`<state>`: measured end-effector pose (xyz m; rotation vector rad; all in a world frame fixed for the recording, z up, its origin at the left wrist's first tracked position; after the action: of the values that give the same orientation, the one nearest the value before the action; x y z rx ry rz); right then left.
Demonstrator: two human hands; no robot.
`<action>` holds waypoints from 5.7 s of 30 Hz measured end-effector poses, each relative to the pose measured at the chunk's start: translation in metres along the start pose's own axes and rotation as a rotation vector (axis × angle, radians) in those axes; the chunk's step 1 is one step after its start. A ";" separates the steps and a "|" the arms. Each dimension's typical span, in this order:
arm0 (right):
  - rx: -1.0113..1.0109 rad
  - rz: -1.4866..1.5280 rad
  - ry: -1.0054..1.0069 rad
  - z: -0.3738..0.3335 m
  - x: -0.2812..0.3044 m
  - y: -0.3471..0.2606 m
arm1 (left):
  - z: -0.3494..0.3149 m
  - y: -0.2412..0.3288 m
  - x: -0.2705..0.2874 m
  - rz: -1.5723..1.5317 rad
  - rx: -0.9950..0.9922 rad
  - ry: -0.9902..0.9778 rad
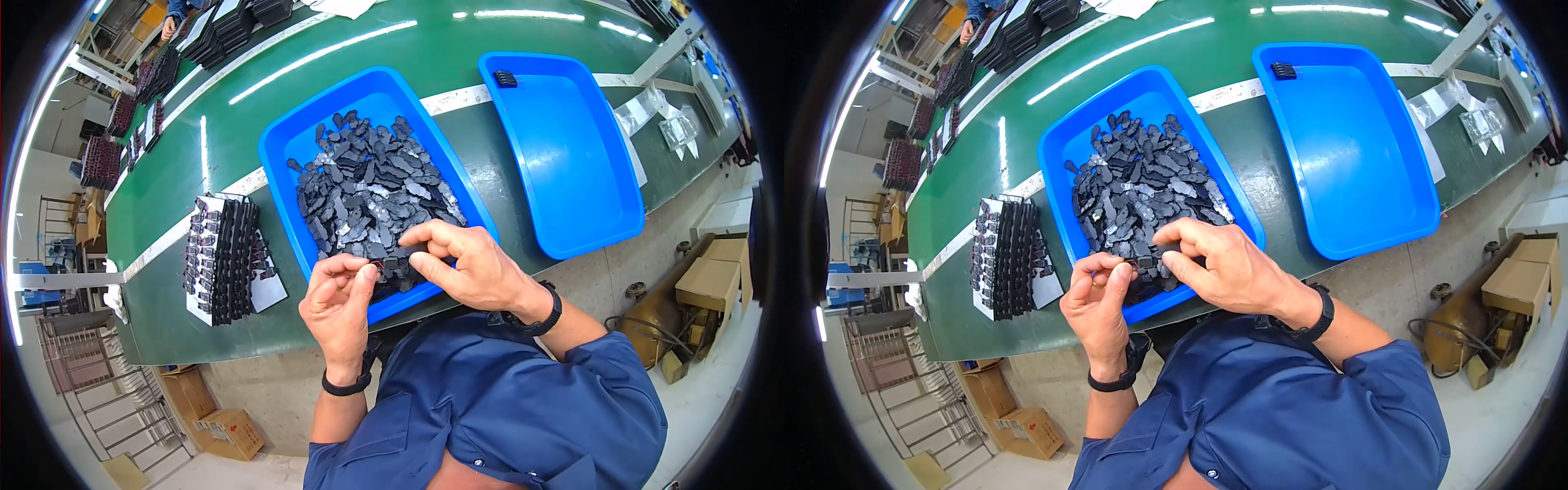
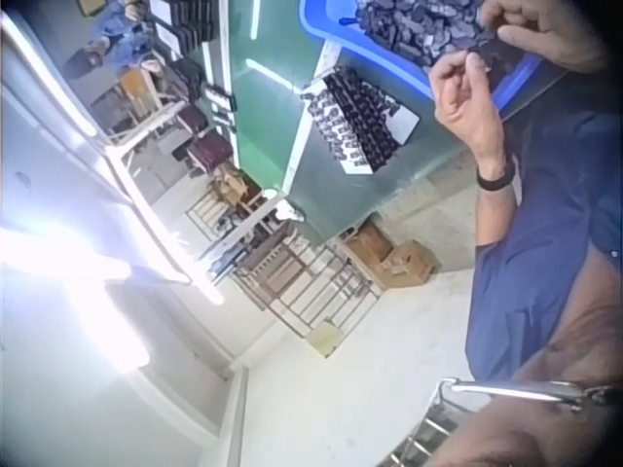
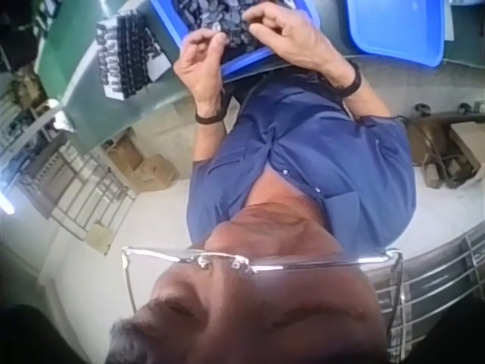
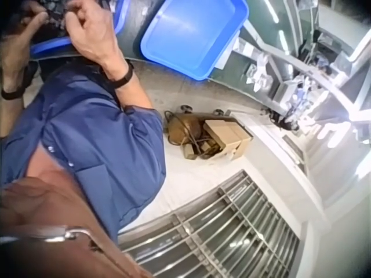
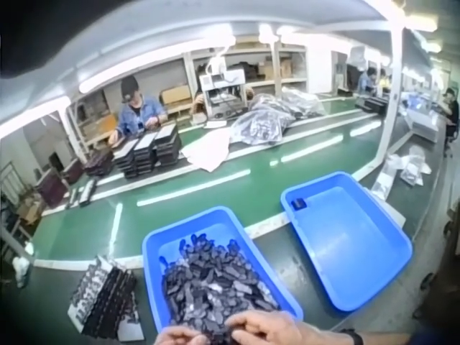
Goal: Inspecting small black industrial components and sorting them into trays on a production line.
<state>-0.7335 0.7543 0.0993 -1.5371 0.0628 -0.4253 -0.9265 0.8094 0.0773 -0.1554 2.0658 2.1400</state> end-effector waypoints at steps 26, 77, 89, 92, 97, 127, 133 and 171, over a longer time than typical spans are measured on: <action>0.199 -0.116 0.065 -0.004 -0.020 -0.002 | -0.011 -0.001 -0.009 0.054 -0.001 0.030; -0.507 0.751 -0.062 -0.009 -0.039 0.031 | -0.037 0.034 -0.023 0.470 -0.848 -0.021; -0.470 0.635 -0.068 -0.010 -0.037 0.028 | -0.033 0.027 -0.011 0.322 -0.393 0.102; -0.423 0.615 -0.057 -0.012 -0.036 0.024 | -0.033 0.020 -0.006 0.228 -0.235 0.140; -0.119 0.403 -0.024 -0.019 -0.023 0.006 | -0.032 0.019 -0.001 0.096 -0.203 0.088; 0.126 0.207 -0.143 -0.016 -0.004 0.000 | -0.028 0.012 -0.006 -0.055 0.015 -0.078; 0.089 0.178 -0.094 -0.018 -0.005 0.006 | -0.029 0.030 -0.013 0.180 -0.178 -0.062; -0.599 0.882 -0.187 -0.020 -0.027 0.029 | -0.029 0.032 -0.015 0.326 -0.484 -0.139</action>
<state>-0.7576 0.7427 0.0642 -1.9367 0.7448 0.4846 -0.9187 0.7786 0.1100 0.2859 1.5490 2.7228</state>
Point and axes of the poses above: each hand's wrist, its own z-axis towards the middle knuckle, its own x-axis out of the back of the hand, y = z × x, the point moved 6 cm from there along z, towards the middle knuckle, and after that the axes turned 12 degrees about y, right-handed, at the moved point
